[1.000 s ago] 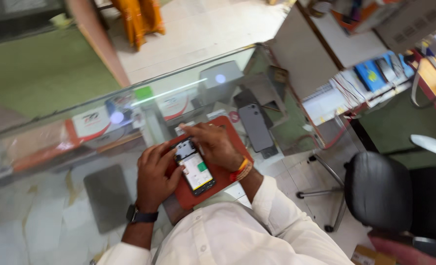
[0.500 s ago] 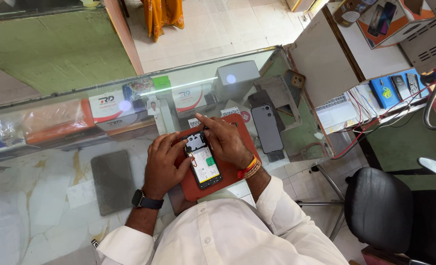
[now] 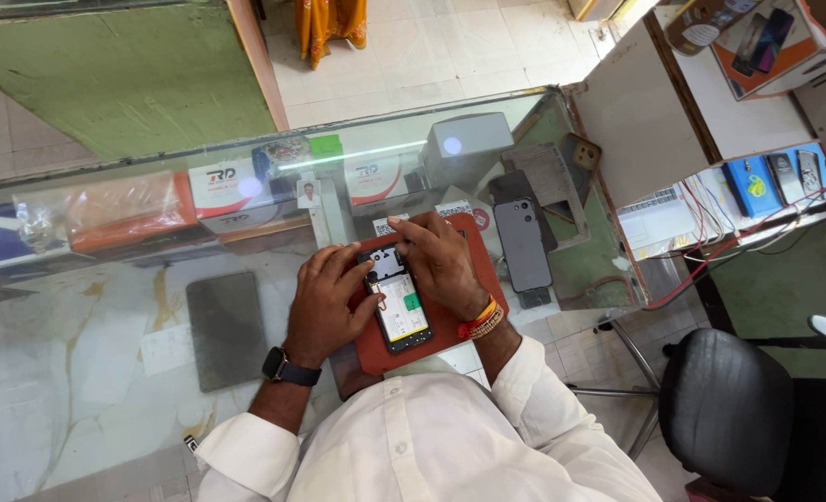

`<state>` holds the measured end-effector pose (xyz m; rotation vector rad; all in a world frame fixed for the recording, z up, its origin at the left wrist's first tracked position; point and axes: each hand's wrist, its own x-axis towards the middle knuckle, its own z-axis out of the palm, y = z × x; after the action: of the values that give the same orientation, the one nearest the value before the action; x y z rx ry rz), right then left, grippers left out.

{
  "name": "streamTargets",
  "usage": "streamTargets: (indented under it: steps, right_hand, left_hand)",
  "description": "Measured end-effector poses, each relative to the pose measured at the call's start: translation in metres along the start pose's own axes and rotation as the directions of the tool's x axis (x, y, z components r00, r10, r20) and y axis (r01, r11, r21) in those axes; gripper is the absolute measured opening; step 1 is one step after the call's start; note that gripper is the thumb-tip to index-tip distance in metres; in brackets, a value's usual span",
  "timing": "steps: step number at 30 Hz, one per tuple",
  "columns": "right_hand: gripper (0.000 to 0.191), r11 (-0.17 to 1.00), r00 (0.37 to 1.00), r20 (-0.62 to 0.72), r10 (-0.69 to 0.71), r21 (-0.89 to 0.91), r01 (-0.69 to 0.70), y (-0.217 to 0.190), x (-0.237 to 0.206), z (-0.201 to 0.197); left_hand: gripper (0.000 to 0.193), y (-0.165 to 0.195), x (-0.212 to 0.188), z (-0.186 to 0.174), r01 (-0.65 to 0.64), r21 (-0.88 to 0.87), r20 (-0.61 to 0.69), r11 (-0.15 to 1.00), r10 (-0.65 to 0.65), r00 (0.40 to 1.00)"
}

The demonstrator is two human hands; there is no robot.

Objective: The person removes the back cover of a smartphone, then uses a small tool to disconnect and reconnect internal ribbon cables near the camera module. The phone remains open on the workbench throughout the clip.

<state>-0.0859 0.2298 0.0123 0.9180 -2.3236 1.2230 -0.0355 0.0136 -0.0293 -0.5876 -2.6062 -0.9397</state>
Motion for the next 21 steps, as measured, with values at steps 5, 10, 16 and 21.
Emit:
streamTargets:
  steps: [5, 10, 16, 21]
  right_hand:
    - [0.052, 0.998, 0.999, 0.023, 0.045, 0.045, -0.046, 0.002, -0.001, 0.003]
    - [0.052, 0.997, 0.999, -0.038, -0.032, -0.066, 0.029, 0.007, -0.004, 0.006]
    - [0.054, 0.999, 1.000, 0.006, 0.024, 0.027, -0.024, 0.010, -0.007, 0.001]
    - [0.052, 0.995, 0.996, -0.074, -0.059, -0.082, 0.053, 0.004, 0.000, 0.006]
  left_hand:
    - [0.048, -0.001, 0.001, -0.002, 0.002, -0.004, 0.006, 1.000, -0.002, 1.000]
    - [0.049, -0.001, 0.002, -0.002, 0.002, 0.001, 0.025, 1.000, -0.002, 1.000]
    - [0.050, -0.002, 0.002, 0.000, 0.005, -0.029, 0.024, 1.000, -0.004, 1.000]
    - [0.049, -0.002, 0.001, -0.006, -0.007, -0.042, -0.005, 0.999, 0.007, 1.000]
